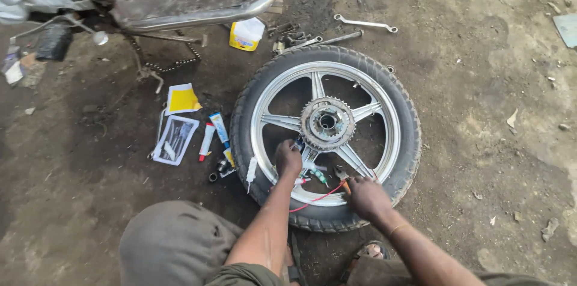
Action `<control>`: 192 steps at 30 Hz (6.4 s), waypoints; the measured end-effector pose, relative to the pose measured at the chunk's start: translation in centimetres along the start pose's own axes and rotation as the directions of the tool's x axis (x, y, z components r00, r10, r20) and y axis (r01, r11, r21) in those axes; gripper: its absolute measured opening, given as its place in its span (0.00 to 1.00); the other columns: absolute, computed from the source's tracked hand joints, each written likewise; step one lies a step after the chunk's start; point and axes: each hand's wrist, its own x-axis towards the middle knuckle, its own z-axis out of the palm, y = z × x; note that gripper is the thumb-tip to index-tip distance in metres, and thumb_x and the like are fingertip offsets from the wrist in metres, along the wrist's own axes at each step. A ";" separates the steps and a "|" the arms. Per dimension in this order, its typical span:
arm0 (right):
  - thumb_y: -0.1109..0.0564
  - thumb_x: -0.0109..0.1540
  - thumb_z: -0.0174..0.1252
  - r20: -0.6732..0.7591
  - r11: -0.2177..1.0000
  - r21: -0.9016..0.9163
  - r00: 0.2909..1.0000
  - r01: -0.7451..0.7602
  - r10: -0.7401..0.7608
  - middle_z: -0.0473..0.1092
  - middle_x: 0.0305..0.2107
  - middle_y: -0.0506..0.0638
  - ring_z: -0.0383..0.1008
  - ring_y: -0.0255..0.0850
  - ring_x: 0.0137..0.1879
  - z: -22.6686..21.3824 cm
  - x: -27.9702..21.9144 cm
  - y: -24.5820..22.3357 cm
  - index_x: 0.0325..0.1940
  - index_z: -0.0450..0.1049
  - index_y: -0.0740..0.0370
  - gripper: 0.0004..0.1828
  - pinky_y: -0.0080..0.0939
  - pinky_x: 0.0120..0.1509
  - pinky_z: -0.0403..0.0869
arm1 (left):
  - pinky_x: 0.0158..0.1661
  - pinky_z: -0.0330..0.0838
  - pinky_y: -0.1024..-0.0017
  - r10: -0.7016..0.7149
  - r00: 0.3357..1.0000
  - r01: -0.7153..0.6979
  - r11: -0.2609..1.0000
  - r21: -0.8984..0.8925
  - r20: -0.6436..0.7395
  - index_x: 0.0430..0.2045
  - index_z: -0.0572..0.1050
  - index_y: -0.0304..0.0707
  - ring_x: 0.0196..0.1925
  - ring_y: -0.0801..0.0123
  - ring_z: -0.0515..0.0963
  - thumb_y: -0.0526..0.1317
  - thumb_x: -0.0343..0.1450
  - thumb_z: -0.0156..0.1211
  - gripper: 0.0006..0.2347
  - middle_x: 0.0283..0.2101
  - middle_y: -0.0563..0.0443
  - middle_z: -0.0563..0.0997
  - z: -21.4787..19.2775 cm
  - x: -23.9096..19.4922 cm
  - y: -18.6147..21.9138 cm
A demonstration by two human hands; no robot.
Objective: The person sits on the ground and works on a motorcycle wheel, stripping and twisting wires, then applying adhesive from a tube to secure the connections on the wheel hub.
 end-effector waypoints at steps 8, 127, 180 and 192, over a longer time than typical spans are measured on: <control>0.60 0.66 0.35 -0.140 0.996 0.017 0.986 -0.087 0.089 0.63 0.49 0.59 0.66 0.56 0.54 1.8 0.9 -0.7 0.40 0.72 0.63 0.17 0.59 0.48 0.78 | 0.54 0.69 0.52 -0.009 0.994 0.029 0.982 0.185 -0.108 0.51 0.77 0.40 0.57 0.44 0.77 0.40 0.68 0.63 0.16 0.54 0.40 0.80 3.1 4.0 -0.9; 0.44 0.59 0.67 -0.355 0.669 0.729 0.916 0.146 0.187 0.70 0.27 0.46 0.67 0.39 0.32 -19.9 -21.4 -8.7 0.23 0.76 0.62 0.21 0.43 0.39 0.65 | 0.49 0.73 0.78 0.644 0.528 -0.328 0.756 -0.567 0.554 0.48 0.78 0.36 0.45 0.79 0.78 0.34 0.76 0.54 0.09 0.44 0.56 0.81 -18.0 -18.2 22.0; 0.53 0.58 0.71 -0.275 0.197 0.950 0.948 0.243 0.159 0.69 0.08 0.60 0.72 0.48 0.18 -17.9 -19.7 -11.4 0.22 0.75 0.70 0.19 0.40 0.27 0.68 | 0.38 0.76 0.54 0.705 0.675 -0.718 0.696 -0.027 0.215 0.31 0.82 0.40 0.34 0.43 0.85 0.37 0.69 0.58 0.05 0.24 0.41 0.84 -19.6 -22.6 24.2; 0.60 0.61 0.63 -0.321 -0.341 0.867 0.931 0.363 0.175 0.74 0.27 0.68 0.78 0.55 0.31 -17.7 -18.1 -10.1 0.33 0.72 0.75 0.12 0.50 0.37 0.76 | 0.49 0.76 0.52 0.528 0.798 -0.493 0.849 -0.189 0.292 0.45 0.79 0.39 0.45 0.47 0.86 0.37 0.73 0.54 0.09 0.37 0.36 0.85 -19.3 -20.2 23.4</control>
